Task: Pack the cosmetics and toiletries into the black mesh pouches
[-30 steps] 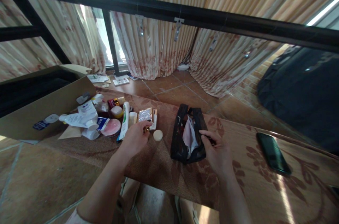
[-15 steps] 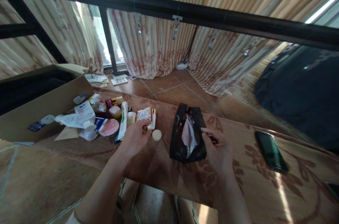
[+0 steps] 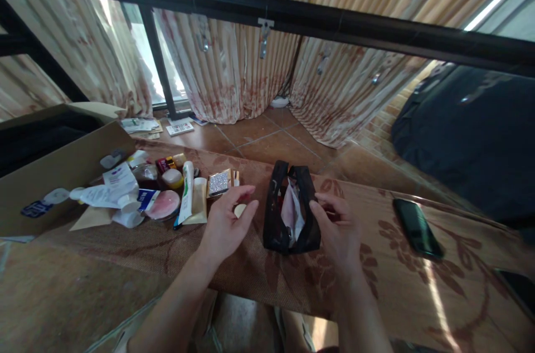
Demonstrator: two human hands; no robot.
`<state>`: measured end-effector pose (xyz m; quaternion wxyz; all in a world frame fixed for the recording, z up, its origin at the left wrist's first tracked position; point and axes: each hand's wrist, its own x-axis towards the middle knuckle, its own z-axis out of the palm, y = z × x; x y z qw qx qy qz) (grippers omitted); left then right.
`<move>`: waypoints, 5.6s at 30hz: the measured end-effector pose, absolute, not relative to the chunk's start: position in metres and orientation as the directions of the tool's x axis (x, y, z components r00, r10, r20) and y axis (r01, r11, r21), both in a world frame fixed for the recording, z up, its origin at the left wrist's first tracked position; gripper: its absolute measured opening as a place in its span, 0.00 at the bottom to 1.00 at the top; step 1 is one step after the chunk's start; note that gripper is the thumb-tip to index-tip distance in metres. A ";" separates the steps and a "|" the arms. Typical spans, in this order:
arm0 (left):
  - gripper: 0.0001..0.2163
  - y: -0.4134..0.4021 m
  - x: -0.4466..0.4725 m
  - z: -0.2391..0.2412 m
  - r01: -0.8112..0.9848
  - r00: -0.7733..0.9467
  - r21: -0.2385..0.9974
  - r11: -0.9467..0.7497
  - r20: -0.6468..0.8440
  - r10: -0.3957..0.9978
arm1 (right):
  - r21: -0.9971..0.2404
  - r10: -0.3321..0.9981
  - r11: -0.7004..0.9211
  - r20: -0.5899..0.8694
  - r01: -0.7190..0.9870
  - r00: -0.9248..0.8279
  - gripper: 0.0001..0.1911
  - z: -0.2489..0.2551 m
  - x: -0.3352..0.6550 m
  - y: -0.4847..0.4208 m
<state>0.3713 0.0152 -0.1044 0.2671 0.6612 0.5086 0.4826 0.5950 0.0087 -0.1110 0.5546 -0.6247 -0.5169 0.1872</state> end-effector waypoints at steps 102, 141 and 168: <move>0.17 0.008 0.402 -0.099 0.474 0.266 0.814 -0.337 0.232 0.936 | -0.607 0.981 -0.147 -0.193 0.781 0.034 0.17 -0.101 0.591 0.011; 0.14 0.008 0.400 -0.102 0.442 0.232 0.818 -0.369 0.293 0.927 | -0.823 0.959 -0.003 0.159 0.568 0.236 0.10 -0.106 0.594 0.011; 0.22 0.033 0.334 -0.104 0.463 -0.007 0.863 -0.201 0.231 0.973 | -0.870 0.905 0.114 0.290 0.480 0.311 0.08 -0.108 0.593 0.011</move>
